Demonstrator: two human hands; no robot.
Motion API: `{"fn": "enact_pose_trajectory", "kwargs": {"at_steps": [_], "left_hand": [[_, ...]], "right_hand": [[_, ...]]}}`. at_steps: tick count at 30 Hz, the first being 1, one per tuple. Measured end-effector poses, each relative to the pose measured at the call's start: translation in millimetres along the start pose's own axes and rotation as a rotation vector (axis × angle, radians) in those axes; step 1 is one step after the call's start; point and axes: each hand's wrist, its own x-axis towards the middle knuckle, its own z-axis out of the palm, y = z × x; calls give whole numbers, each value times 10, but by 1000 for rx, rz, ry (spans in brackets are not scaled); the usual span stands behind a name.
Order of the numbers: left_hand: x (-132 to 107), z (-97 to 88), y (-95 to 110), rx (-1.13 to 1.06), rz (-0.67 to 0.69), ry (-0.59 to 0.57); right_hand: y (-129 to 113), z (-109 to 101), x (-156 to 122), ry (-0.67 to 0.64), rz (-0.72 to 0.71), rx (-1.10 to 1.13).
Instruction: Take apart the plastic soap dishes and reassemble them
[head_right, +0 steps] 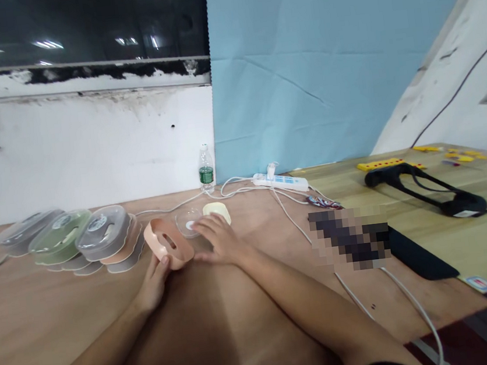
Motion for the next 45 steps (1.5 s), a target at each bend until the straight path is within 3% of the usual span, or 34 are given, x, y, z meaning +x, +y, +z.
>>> {"fn": "enact_pose_trajectory", "kwargs": {"at_steps": [3, 6, 8, 11, 13, 15, 18, 21, 27, 34, 38, 45], "left_hand": [[-14, 5, 2, 62, 26, -4], [-40, 29, 63, 110, 95, -37], [-60, 21, 151, 186, 182, -73], [-84, -99, 327, 514, 386, -53], [-83, -267, 430, 789, 567, 61], [-63, -477, 496, 998, 691, 242], [-7, -774, 542, 1145, 754, 648], [37, -955, 575, 1218, 701, 797], [66, -986, 651, 1329, 635, 735], [63, -874, 631, 1270, 592, 714], [82, -848, 587, 1179, 624, 696], [105, -821, 565, 1083, 672, 658]], "right_hand": [[-187, 33, -27, 67, -255, 34], [-280, 100, -40, 80, -322, 21], [-227, 106, -54, 55, -241, 16], [62, 3, -111, 50, 57, -50], [351, -124, -184, 111, 316, -118], [648, -256, -282, 139, 484, -182], [970, -380, -432, 117, 592, -262], [1069, -368, -506, 46, 608, -290], [950, -237, -433, -138, 575, -238], [991, -286, -474, -111, 554, -180], [1044, -252, -509, -134, 577, -162], [1048, -174, -503, -67, 629, -166]]}}
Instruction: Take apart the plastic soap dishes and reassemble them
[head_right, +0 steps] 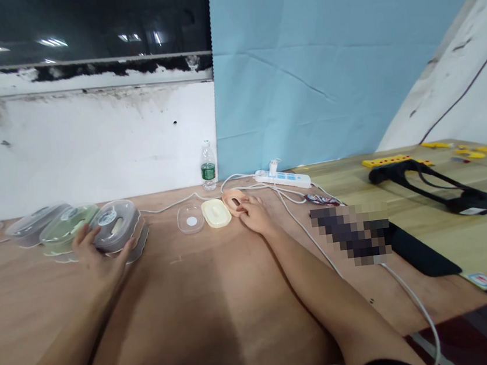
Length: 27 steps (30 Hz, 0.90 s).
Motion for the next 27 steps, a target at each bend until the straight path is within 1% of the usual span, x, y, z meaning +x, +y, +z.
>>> {"fn": "enact_pose_trajectory", "kwargs": {"at_steps": [4, 9, 11, 13, 15, 16, 17, 19, 21, 23, 25, 27], "left_hand": [[-4, -5, 6, -5, 0, -1], [-3, -61, 41, -8, 70, 20], [-16, -79, 86, -28, 93, 21], [-51, -75, 169, -78, 141, -4], [-117, -45, 292, -181, 196, -68], [-162, -22, 363, -249, 198, -121], [-212, 4, 436, -319, 181, -179], [-319, 60, 562, -465, 101, -319], [-406, 107, 639, -583, 25, -433], [-454, 133, 655, -640, -16, -519], [-461, 137, 626, -661, -31, -571], [-440, 125, 583, -680, -56, -592]], "right_hand": [[-5, 13, 8, 12, -27, 37], [11, 41, 23, 19, 0, 71], [0, 33, 22, 37, -6, 86], [-39, 2, 18, 62, -29, 101], [-111, -50, 7, 104, -59, 122], [-161, -81, -4, 131, -78, 137], [-219, -111, -20, 157, -105, 156], [-361, -160, -68, 175, -206, 202], [-530, -183, -132, 118, -353, 243], [-716, -179, -198, 3, -497, 274], [-895, -160, -255, -108, -627, 311], [-1039, -140, -297, -167, -696, 358]]}}
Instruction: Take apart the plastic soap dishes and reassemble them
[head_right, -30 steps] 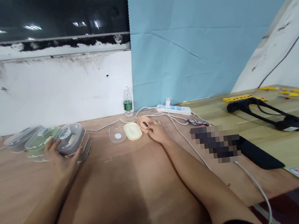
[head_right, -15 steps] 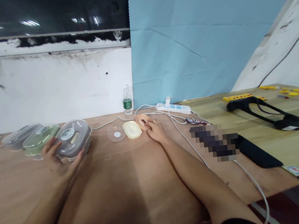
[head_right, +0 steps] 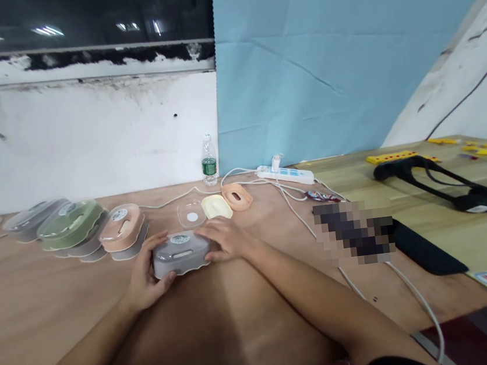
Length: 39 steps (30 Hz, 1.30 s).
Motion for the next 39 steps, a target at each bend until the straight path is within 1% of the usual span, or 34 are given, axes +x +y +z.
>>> {"fn": "enact_pose_trajectory", "kwargs": {"at_steps": [1, 3, 7, 11, 13, 16, 20, 22, 23, 25, 29, 34, 39], "left_hand": [[5, -24, -6, -16, -16, 0], [17, -60, -6, -48, -65, 9], [30, -67, -16, -92, -144, 9], [20, -29, -85, -93, -91, -41], [12, -13, -120, -107, -68, -73], [1, -4, -152, -114, -85, -82], [0, -16, -168, -147, -198, -56], [6, -23, -170, -167, -227, -55], [10, -24, -170, -170, -230, -56], [15, -20, -172, -171, -227, -59], [6, 10, -199, -201, -244, -69], [-10, 36, -243, -230, -255, -74], [7, 44, -213, -234, -256, -76]], "right_hand": [[-45, 24, 22, 3, -5, 29], [-108, 57, 44, 45, 41, 99], [-137, 120, 40, 168, 262, 343], [-72, 241, 43, 263, 492, 701], [-32, 292, 49, 307, 557, 805], [-17, 301, 51, 334, 569, 823], [-86, 211, 58, 258, 530, 684], [-117, 184, 77, 219, 533, 632], [-122, 184, 92, 221, 553, 629], [-112, 212, 131, 271, 631, 663], [-47, 297, 219, 430, 808, 795], [-59, 295, 293, 492, 950, 879], [-93, 281, 356, 554, 1006, 891]]}}
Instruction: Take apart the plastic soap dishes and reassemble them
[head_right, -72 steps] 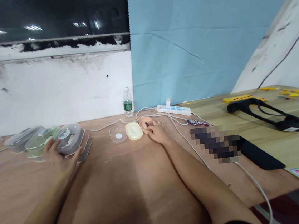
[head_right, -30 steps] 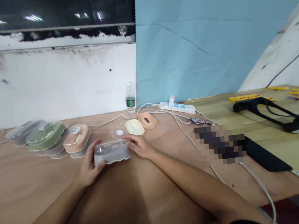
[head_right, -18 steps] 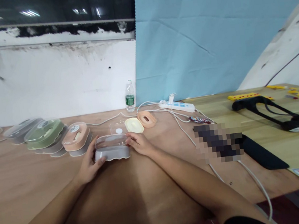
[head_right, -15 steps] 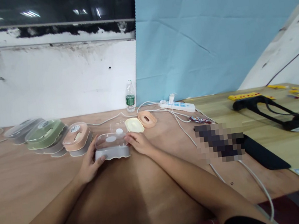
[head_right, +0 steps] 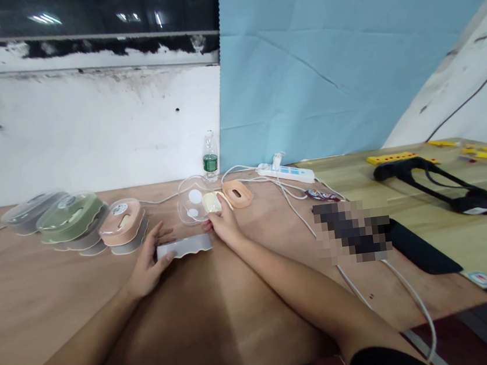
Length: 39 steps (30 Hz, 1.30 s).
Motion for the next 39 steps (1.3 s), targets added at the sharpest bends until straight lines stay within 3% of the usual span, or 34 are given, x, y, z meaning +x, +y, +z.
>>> {"fn": "enact_pose_trajectory", "kwargs": {"at_steps": [4, 9, 15, 20, 25, 34, 39], "left_hand": [[1, 18, 26, 18, -8, -16], [-10, 13, 37, 13, -11, -28], [-17, 3, 82, 12, -25, -40], [-21, 1, 93, 18, -38, -48], [-27, -4, 91, 33, -47, -48], [-4, -44, 141, 199, -9, -50], [21, -83, 93, 264, 9, 21]], "right_hand": [[26, 71, 48, 19, 47, 31], [46, 131, 52, -61, 58, 0], [119, 22, 63, -127, -195, -225], [183, -73, 131, -30, -507, -606], [214, -83, 167, -96, -522, -787], [156, -94, 93, -78, -575, -670], [68, -157, -33, -275, -573, -607]]}}
